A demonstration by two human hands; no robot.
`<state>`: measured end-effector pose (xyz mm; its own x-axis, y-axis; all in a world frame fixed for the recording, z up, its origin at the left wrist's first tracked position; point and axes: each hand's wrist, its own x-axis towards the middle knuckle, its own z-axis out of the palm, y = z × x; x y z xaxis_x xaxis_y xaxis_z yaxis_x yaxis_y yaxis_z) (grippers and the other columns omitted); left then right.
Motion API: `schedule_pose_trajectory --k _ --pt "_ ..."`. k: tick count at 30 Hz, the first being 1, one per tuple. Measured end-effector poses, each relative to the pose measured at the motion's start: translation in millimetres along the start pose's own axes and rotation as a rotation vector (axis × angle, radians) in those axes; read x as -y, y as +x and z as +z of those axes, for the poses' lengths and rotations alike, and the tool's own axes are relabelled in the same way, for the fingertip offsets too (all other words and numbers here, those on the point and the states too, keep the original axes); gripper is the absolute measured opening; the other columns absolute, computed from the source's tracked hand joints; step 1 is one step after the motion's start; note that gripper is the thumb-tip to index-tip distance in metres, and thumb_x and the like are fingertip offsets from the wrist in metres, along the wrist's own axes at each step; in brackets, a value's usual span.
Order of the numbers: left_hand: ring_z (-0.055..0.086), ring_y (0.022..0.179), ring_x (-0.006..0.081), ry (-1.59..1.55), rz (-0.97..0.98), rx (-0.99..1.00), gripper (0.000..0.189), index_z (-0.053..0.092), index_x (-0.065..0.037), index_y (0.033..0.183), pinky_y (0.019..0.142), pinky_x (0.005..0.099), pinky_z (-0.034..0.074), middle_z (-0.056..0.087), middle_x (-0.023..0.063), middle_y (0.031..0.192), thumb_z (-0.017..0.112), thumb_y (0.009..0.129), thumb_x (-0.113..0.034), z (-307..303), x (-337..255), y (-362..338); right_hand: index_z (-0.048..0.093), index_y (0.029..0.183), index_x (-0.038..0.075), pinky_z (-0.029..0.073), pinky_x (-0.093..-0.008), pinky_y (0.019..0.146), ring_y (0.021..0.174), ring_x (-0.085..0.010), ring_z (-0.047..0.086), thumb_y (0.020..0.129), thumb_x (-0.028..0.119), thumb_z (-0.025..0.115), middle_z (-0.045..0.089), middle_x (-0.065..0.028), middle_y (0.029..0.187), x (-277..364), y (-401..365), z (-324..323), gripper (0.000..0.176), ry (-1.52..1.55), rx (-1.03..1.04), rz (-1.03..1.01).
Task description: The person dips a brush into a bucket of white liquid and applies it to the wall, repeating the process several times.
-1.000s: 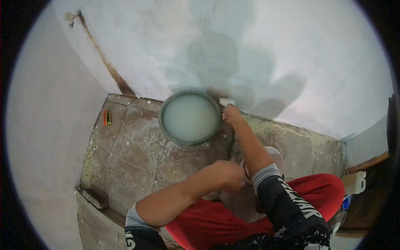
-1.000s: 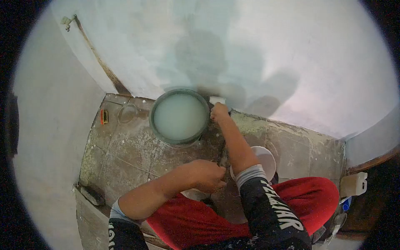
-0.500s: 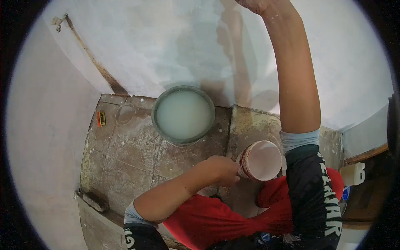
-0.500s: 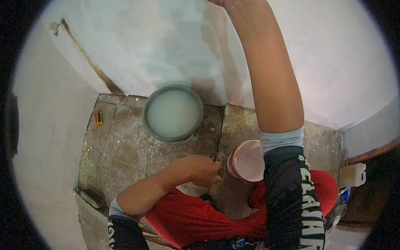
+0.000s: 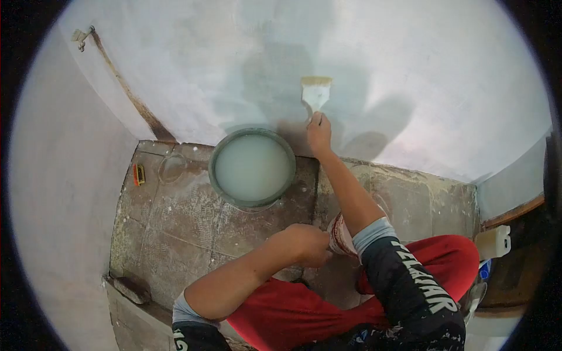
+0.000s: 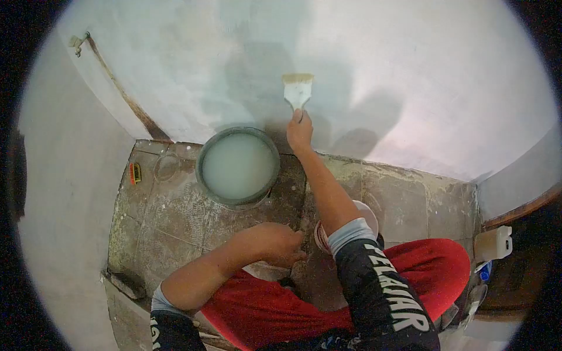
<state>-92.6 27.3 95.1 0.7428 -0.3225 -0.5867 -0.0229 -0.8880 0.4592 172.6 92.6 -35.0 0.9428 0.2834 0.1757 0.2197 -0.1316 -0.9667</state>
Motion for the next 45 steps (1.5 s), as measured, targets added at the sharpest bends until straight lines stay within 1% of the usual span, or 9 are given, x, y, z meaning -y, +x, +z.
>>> schedule_pose_trajectory --k 1,3,6,12,15,21,28,32,45 --pt "0.062 0.095 0.0421 0.002 -0.001 0.0 0.05 0.058 0.004 0.11 0.083 0.0491 0.049 0.065 0.026 0.096 0.051 0.092 -0.042 1 -1 0 0.055 0.097 -0.005 0.042 -0.047 0.079 0.087 -0.0453 0.056 0.098 0.031 0.039 0.06 -0.0263 0.087 -10 -4 2 0.04 0.002 -0.001 -0.001" --pt "0.062 0.094 0.0421 0.01 -0.002 -0.002 0.049 0.058 0.004 0.109 0.083 0.0489 0.049 0.065 0.0258 0.095 0.052 0.091 -0.041 4 -1 1 0.049 0.082 0.004 0.034 -0.0314 0.04 0.046 -0.0142 0.04 0.1 0.034 0.038 0.045 -0.0041 0.062 -23 -10 4 0.036 -0.016 0.011 0.054" --pt "0.063 0.092 0.0428 -0.055 0.001 -0.091 0.047 0.059 0.004 0.107 0.082 0.0493 0.05 0.065 0.0258 0.094 0.052 0.091 -0.04 5 -4 -7 0.048 0.083 0.005 0.031 -0.0299 0.038 0.045 -0.0125 0.038 0.1 0.036 0.039 0.044 -0.0029 0.061 40 -37 -18 0.037 0.127 0.248 0.477" --pt "0.063 0.088 0.044 -0.08 -0.022 -0.052 0.043 0.056 0.004 0.102 0.079 0.0506 0.05 0.065 0.0273 0.091 0.051 0.092 -0.037 1 -7 -15 0.053 0.091 0.004 0.024 -0.0255 0.039 0.045 -0.0071 0.028 0.1 0.038 0.042 0.045 0.0023 0.062 122 -9 -124 0.037 -0.277 0.834 0.224" --pt "0.063 0.087 0.0441 -0.042 -0.033 -0.112 0.042 0.055 0.004 0.099 0.078 0.0509 0.05 0.064 0.0276 0.089 0.052 0.091 -0.037 -1 -3 -15 0.054 0.086 0.006 0.023 -0.0242 0.039 0.044 -0.006 0.027 0.099 0.036 0.046 0.044 0.0038 0.061 166 -23 -171 0.034 -0.411 0.862 0.148" --pt "0.062 0.084 0.0447 -0.032 -0.023 -0.174 0.04 0.055 0.004 0.095 0.075 0.0523 0.049 0.064 0.0273 0.084 0.054 0.091 -0.036 -1 -2 -5 0.051 0.063 0.008 0.025 -0.0251 0.039 0.043 -0.0053 0.031 0.095 0.025 0.054 0.04 0.0053 0.053 144 -14 -241 0.036 -0.727 1.24 0.243" --pt "0.061 0.085 0.0441 -0.081 0.014 -0.16 0.037 0.053 0.003 0.091 0.075 0.0519 0.047 0.062 0.0262 0.085 0.055 0.091 -0.034 -6 -9 5 0.064 0.071 -0.002 0.046 -0.0358 0.053 0.055 -0.0206 0.057 0.083 0.027 0.059 0.061 -0.0107 0.062 92 -49 -240 0.032 -1.268 1.733 0.136" --pt "0.063 0.081 0.0425 -0.046 0.016 -0.217 0.034 0.056 0.003 0.092 0.073 0.0503 0.049 0.064 0.0251 0.08 0.057 0.089 -0.031 -2 -3 10 0.071 0.082 -0.001 0.052 -0.0451 0.068 0.078 -0.0362 0.066 0.078 0.016 0.059 0.067 -0.0229 0.081 -9 -117 -245 0.021 -1.216 1.627 -0.246" --pt "0.058 0.081 0.0454 -0.091 -0.043 -0.119 0.037 0.05 0.003 0.088 0.071 0.0523 0.045 0.061 0.0259 0.08 0.057 0.09 -0.033 -3 8 15 0.072 0.08 -0.001 0.056 -0.0423 0.072 0.082 -0.0358 0.068 0.074 0.004 0.059 0.068 -0.0223 0.084 -12 -152 -236 0.015 -1.132 1.425 -0.282"
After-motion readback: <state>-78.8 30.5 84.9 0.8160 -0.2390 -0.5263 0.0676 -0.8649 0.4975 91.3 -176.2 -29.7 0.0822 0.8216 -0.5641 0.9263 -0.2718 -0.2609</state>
